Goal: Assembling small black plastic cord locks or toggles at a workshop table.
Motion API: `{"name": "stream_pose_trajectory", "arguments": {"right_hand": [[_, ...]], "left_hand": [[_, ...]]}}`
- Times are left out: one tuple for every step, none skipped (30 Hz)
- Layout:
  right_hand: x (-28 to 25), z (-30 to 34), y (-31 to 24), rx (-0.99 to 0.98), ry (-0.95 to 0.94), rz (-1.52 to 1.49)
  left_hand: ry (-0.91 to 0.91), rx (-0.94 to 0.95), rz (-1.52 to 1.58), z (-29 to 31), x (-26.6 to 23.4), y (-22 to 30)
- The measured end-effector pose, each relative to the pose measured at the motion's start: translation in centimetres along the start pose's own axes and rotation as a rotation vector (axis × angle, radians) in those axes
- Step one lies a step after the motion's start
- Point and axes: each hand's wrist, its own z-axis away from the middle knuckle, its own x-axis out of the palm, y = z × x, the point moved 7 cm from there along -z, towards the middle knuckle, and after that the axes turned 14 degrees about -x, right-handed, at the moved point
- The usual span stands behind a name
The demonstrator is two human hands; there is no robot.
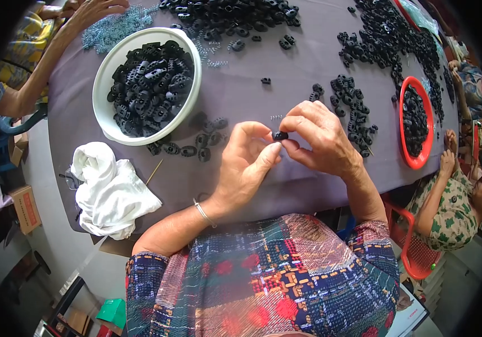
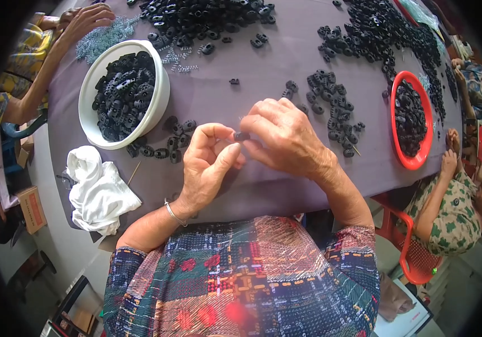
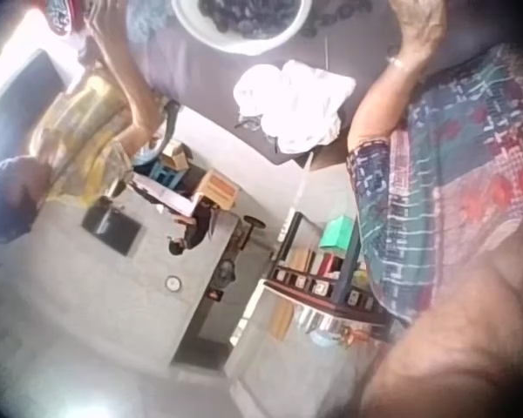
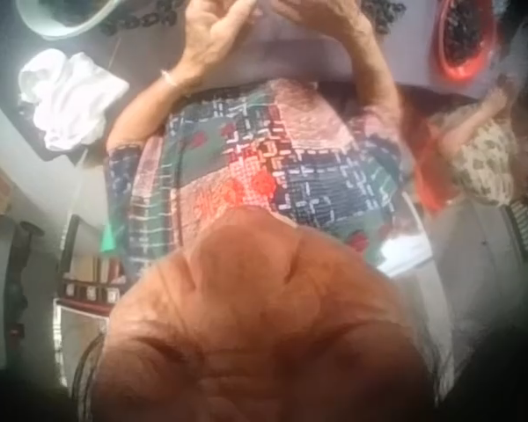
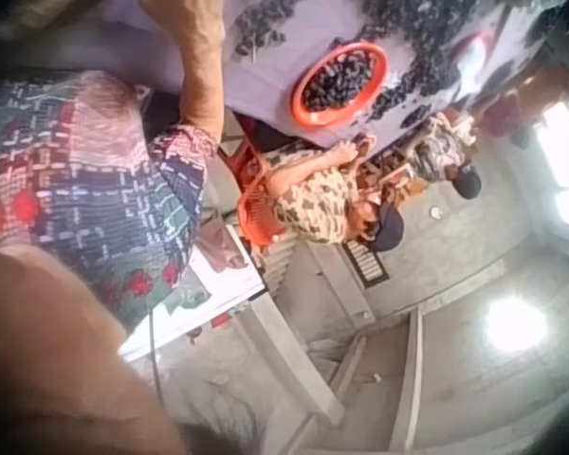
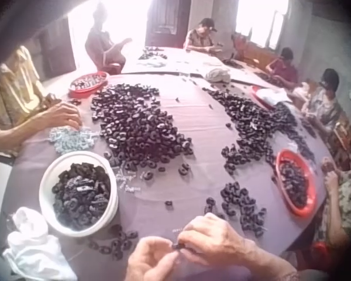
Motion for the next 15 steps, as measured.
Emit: {"name": "stream_pose_trajectory", "arguments": {"right_hand": [[0.0, 0.1, -0.4, -0.016, -0.007, 0.003], [0.1, 0.2, -0.7, -0.021, -0.020, 0.004], [0.1, 0.3, -1.0, -0.026, -0.033, 0.005], [0.1, 0.6, -1.2, -0.026, -0.052, 0.032], [0.0, 0.9, -1.2, -0.023, -0.048, 0.033], [0.0, 1.3, -1.1, -0.012, -0.045, -0.003], [0.1, 1.6, -1.0, -0.002, -0.043, -0.040], [0.1, 1.8, -1.0, -0.001, -0.040, -0.041], [0.1, 2.1, -0.8, 0.016, -0.007, -0.138], [0.1, 2.2, -0.6, 0.034, 0.026, -0.235], [0.0, 2.4, -0.5, 0.036, 0.028, -0.234], [0.1, 2.5, -0.3, 0.068, 0.031, -0.296], [0.2, 2.6, -0.1, 0.100, 0.035, -0.359], [0.2, 2.6, 0.2, 0.125, 0.051, -0.443], [0.1, 2.5, 0.7, 0.151, 0.066, -0.527]], "left_hand": [[-0.005, -0.007, -0.031, -0.1, 0.0, 0.0], [-0.023, -0.061, -0.056, -0.1, 0.1, -0.3], [-0.025, -0.063, -0.060, -0.1, 0.0, -0.2], [-0.053, -0.091, -0.081, -0.2, 0.1, -0.3], [-0.082, -0.118, -0.101, -0.2, 0.3, -0.4], [-0.084, -0.120, -0.105, -0.2, 0.2, -0.1], [-0.120, -0.185, -0.153, -0.3, 0.3, -0.2], [-0.154, -0.250, -0.201, -0.3, 0.4, -0.3], [-0.153, -0.250, -0.204, -0.2, 0.4, 0.0], [-0.168, -0.304, -0.212, -0.2, 0.4, -0.1], [-0.185, -0.358, -0.220, -0.1, 0.5, -0.3], [-0.187, -0.359, -0.222, -0.1, 0.6, 0.0], [-0.168, -0.354, -0.232, 0.0, 0.7, 0.2], [-0.146, -0.348, -0.242, 0.0, 0.6, 0.4], [-0.119, -0.304, -0.236, 0.0, 0.3, 0.6]]}}
